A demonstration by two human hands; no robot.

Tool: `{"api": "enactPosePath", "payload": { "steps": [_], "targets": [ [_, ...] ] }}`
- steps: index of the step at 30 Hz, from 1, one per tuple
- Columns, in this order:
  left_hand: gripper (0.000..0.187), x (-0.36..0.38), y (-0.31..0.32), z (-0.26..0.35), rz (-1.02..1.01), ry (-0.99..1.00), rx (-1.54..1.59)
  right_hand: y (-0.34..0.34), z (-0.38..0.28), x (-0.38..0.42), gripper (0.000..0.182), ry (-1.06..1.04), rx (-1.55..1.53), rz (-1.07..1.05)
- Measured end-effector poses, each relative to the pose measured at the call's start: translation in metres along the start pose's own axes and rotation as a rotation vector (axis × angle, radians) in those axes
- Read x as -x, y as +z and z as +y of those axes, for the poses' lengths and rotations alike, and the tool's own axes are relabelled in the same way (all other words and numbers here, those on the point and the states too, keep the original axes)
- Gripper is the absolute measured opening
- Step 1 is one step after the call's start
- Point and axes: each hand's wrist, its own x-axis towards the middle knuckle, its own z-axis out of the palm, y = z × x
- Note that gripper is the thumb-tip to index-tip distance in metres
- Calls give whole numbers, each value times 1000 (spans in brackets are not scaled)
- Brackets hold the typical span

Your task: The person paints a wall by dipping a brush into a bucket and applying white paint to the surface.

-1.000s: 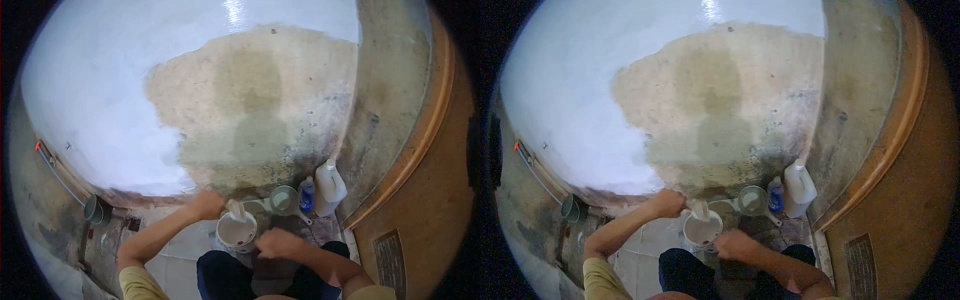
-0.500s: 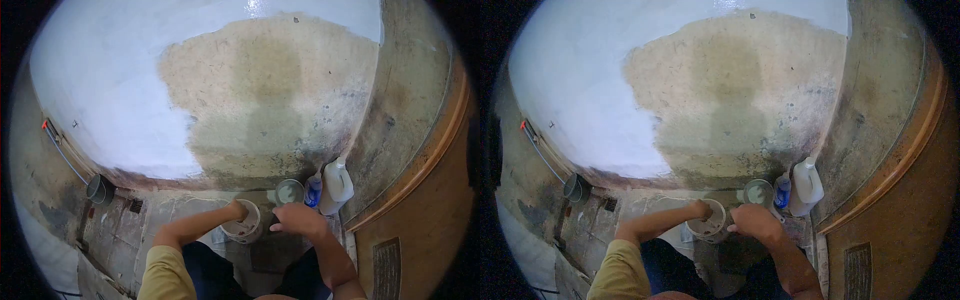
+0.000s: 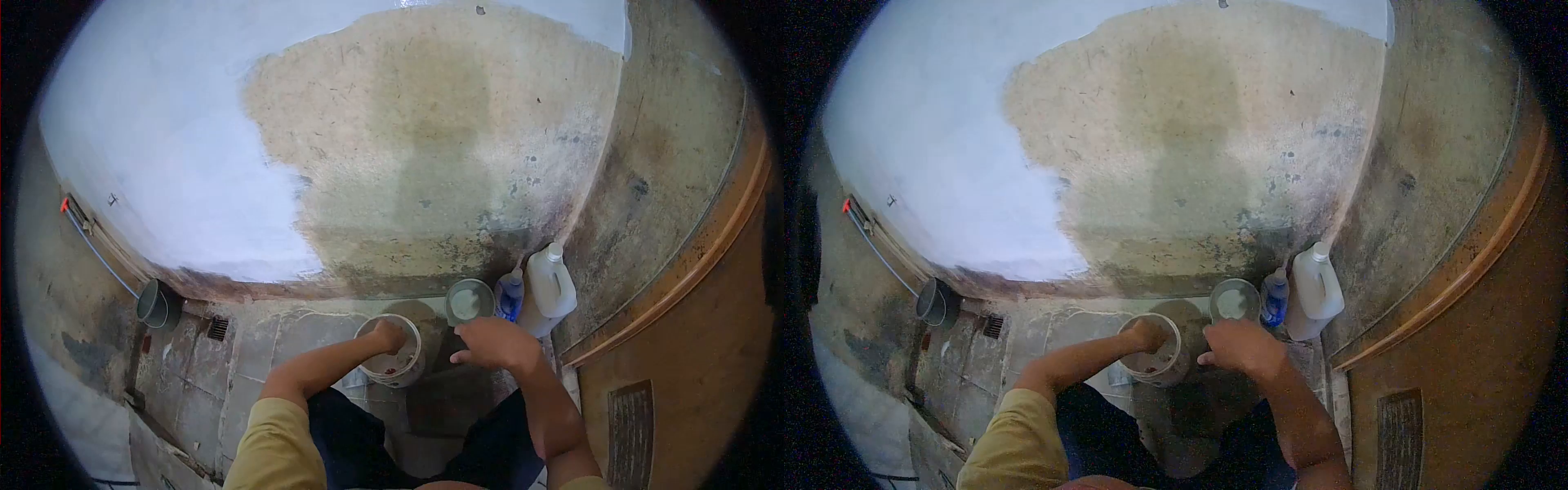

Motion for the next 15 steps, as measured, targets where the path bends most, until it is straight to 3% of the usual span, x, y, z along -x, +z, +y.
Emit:
{"api": "enactPosePath", "payload": {
  "steps": [5, 7, 9, 11, 15],
  "targets": [
    [29, -1, 0, 2, 41, -13, 30, -4, -4, 6, 50, 33, -22, -62],
    [31, -9, 14, -1, 85, -19, 32, 2, 1, 7, 49, -9, -26, 43],
    [32, -9, 14, -2, 69, -53, 47, -3, -3, 8, 49, 36, -32, 6],
    [25, 5, 4, 0, 187, -39, 96, -6, -5, 8, 49, 42, -18, -20],
    [21, 12, -4, 0, 111, -19, 76, -3, -5, 11, 49, 22, -16, -15]
  ]
}}
